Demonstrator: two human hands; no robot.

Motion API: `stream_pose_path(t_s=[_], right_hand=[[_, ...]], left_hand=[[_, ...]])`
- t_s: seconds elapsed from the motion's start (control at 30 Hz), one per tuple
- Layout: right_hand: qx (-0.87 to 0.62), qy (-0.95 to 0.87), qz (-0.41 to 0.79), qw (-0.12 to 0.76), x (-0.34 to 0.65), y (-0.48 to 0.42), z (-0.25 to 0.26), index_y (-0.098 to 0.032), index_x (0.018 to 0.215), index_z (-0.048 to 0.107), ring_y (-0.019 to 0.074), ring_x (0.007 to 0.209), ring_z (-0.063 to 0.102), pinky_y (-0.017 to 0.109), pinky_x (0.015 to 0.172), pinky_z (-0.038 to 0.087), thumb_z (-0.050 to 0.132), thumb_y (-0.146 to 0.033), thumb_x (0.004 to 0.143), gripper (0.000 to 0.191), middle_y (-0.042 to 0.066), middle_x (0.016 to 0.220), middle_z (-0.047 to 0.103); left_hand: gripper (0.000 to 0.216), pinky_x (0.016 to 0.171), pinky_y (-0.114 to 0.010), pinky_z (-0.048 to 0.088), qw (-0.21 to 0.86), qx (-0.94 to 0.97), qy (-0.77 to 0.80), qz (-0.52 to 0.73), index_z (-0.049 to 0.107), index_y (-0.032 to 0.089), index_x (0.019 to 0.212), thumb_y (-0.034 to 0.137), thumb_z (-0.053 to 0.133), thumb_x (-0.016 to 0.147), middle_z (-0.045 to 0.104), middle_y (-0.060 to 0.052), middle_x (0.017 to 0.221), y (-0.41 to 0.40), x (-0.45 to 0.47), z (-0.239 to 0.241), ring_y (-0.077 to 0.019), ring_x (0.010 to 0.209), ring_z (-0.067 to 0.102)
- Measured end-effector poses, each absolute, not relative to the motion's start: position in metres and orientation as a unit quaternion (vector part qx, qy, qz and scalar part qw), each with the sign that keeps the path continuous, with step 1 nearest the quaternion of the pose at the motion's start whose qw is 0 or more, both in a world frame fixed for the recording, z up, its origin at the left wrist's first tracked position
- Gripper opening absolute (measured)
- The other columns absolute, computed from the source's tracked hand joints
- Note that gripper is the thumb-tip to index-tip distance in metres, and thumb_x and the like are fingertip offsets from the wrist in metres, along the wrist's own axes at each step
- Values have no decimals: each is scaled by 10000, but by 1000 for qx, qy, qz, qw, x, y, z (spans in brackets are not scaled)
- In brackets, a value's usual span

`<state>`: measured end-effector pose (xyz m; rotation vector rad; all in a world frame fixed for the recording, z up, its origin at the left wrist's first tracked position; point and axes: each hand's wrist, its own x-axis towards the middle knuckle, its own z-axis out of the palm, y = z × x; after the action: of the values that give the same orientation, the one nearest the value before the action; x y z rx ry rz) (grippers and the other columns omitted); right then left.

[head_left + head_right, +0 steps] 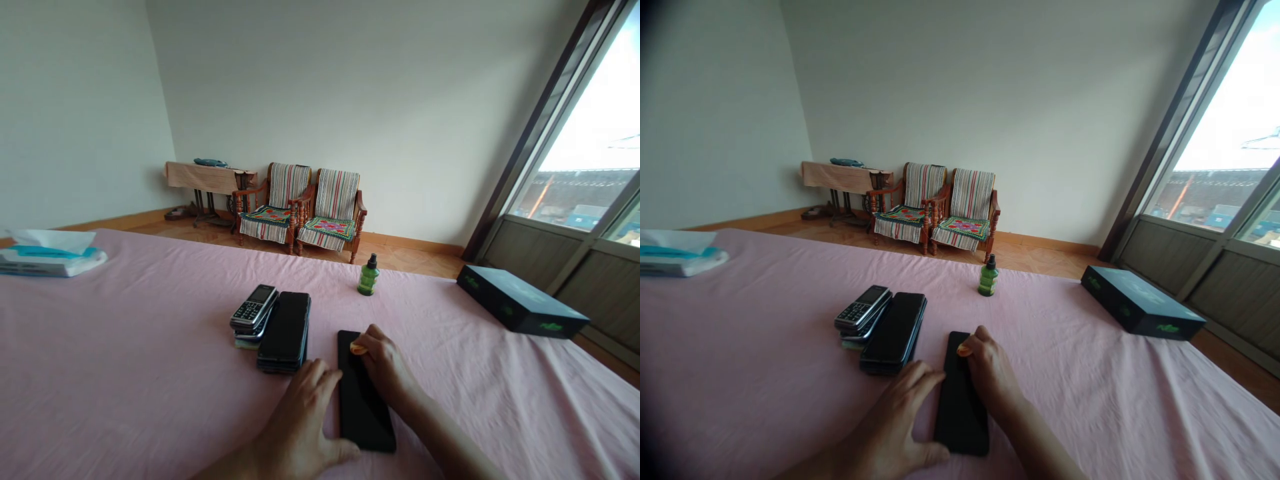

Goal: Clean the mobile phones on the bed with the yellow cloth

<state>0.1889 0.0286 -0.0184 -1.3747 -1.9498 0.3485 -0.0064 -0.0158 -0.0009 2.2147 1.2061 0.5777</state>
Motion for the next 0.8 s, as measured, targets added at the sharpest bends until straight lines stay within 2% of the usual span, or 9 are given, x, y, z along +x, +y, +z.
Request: stream_pose_path(t_s=[0.13,0.3,0.43,0.6,0.8], right_hand=[[-527,-759,161,348,183,-2,-18,-173,752,623,127,703,544,219,636,399,449,17,785,260,21,805,532],[-492,-787,192,317,183,-40,-21,-189,831,627,122,706,545,207,623,404,436,1,801,271,22,829,529],[-506,-782,152,331,193,-14,-23,-186,832,634,126,698,547,217,628,412,424,-8,808,276,23,817,535],[-541,-752,96,364,200,35,-22,-146,757,632,142,683,551,244,640,417,433,-2,781,247,31,770,523],[-521,-769,115,352,188,-4,-23,-170,809,636,135,697,552,224,636,421,424,2,784,275,32,812,539]], left_hand=[[779,1027,-418,358,286,820,446,215,555,200,1228,318,859,521,547,-66,1166,-18,-5,3,-288,1129,465],[736,1020,-386,365,309,818,440,206,557,186,1222,249,835,543,538,-65,1173,-20,-4,10,-275,1128,465],[637,998,-356,387,304,827,417,224,593,197,1157,212,824,564,561,-44,1136,-21,-2,10,-247,1093,489],[671,1018,-348,376,293,832,413,228,588,170,1182,217,839,562,558,-61,1178,-22,-2,7,-246,1114,485],[657,1023,-357,372,286,835,405,239,598,193,1157,218,845,550,562,-50,1190,-21,-3,3,-248,1112,483]])
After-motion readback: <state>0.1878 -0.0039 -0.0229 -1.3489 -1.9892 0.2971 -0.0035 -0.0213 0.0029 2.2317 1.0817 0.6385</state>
